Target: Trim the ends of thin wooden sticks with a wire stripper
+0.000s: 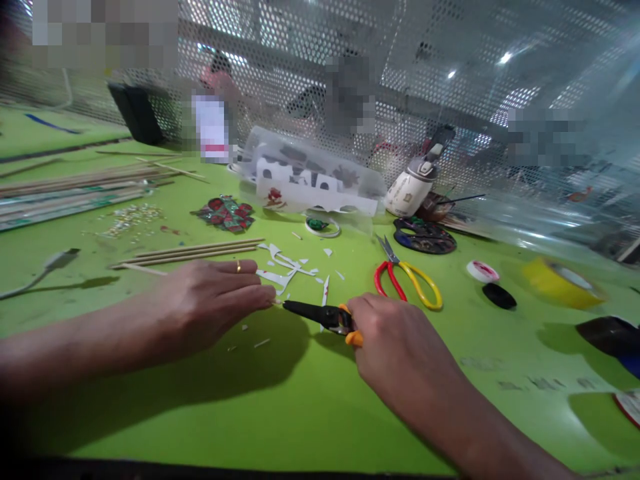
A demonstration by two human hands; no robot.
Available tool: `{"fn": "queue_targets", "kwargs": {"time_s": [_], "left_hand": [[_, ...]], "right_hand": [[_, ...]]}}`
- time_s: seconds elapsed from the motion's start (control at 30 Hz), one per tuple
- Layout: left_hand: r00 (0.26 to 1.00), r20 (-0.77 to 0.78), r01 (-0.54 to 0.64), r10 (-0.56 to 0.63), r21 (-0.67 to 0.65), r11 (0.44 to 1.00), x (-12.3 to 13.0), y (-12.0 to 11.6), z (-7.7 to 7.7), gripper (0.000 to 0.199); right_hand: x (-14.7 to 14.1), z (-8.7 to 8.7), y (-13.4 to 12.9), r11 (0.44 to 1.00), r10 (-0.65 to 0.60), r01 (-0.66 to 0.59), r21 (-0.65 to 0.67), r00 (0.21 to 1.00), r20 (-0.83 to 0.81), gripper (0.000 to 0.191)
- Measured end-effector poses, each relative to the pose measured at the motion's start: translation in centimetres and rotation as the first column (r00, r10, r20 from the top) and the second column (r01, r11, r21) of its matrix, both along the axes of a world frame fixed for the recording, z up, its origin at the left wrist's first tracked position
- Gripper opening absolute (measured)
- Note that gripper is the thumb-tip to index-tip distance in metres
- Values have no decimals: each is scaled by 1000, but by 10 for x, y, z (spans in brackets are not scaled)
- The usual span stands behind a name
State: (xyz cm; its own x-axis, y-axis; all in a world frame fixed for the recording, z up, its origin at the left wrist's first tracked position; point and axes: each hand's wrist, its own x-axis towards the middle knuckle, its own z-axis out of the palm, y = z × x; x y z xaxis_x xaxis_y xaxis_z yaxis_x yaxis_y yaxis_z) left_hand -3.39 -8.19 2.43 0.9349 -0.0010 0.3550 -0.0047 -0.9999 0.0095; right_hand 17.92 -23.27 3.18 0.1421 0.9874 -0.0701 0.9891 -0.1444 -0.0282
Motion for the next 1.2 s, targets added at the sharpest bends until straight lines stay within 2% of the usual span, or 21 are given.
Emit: {"fn": "queue_targets", "kwargs": {"time_s": [0.1,0.2,0.3,0.37,0.43,0.53,0.63,0.7,0.8,0.9,0.97,1.03,1.1,1.2], "left_hand": [[985,-141,-120,96,-173,977,3,2,1,25],[948,-302,-206,104,-329,921,4,3,3,24],[966,-252,-150,54,-380,913,3,2,2,28],[992,-124,-46,4,-335,941,0,0,2,29],[999,-30,29,-36,-215,976,-2,-1,2,30],[997,-8,78,-79,-49,996,-5,-1,5,34],[992,8,123,-123,5,992,-4,0,7,35],[995,-2,96,-96,1,995,-3,0,8,37],[996,-90,-22,12,-116,993,0,0,8,32],[963,-247,-178,103,-301,937,2,2,6,26],[937,-332,-234,104,-380,895,3,4,4,26],[952,-295,-200,75,-418,886,3,4,2,29],[988,-148,-103,48,-396,913,3,3,0,30],[998,57,11,1,-214,977,1,0,0,31]], "right_hand": [[-2,-1,1,1000,21,-22,16,999,45,30],[-4,-3,1,999,43,-45,28,996,79,31],[-4,-3,0,998,50,-51,26,998,47,31],[-2,-2,-2,999,39,-39,8,999,-19,32],[0,-2,-3,999,23,-26,-26,995,-93,32],[4,-2,-3,998,15,-26,-65,985,-170,32],[5,-2,-2,997,11,-24,-75,984,-178,30],[4,-2,-1,998,3,-13,-66,989,-150,29],[1,-1,-1,999,-2,-2,-41,997,-79,30],[-2,-1,-1,1000,16,-16,-10,1000,-9,32],[-3,-3,-2,999,36,-36,15,999,29,32],[-2,-4,-3,998,52,-55,45,997,49,32],[-1,-5,-4,996,60,-62,60,998,34,32],[2,-5,-6,998,48,-46,44,997,-66,30]]}}
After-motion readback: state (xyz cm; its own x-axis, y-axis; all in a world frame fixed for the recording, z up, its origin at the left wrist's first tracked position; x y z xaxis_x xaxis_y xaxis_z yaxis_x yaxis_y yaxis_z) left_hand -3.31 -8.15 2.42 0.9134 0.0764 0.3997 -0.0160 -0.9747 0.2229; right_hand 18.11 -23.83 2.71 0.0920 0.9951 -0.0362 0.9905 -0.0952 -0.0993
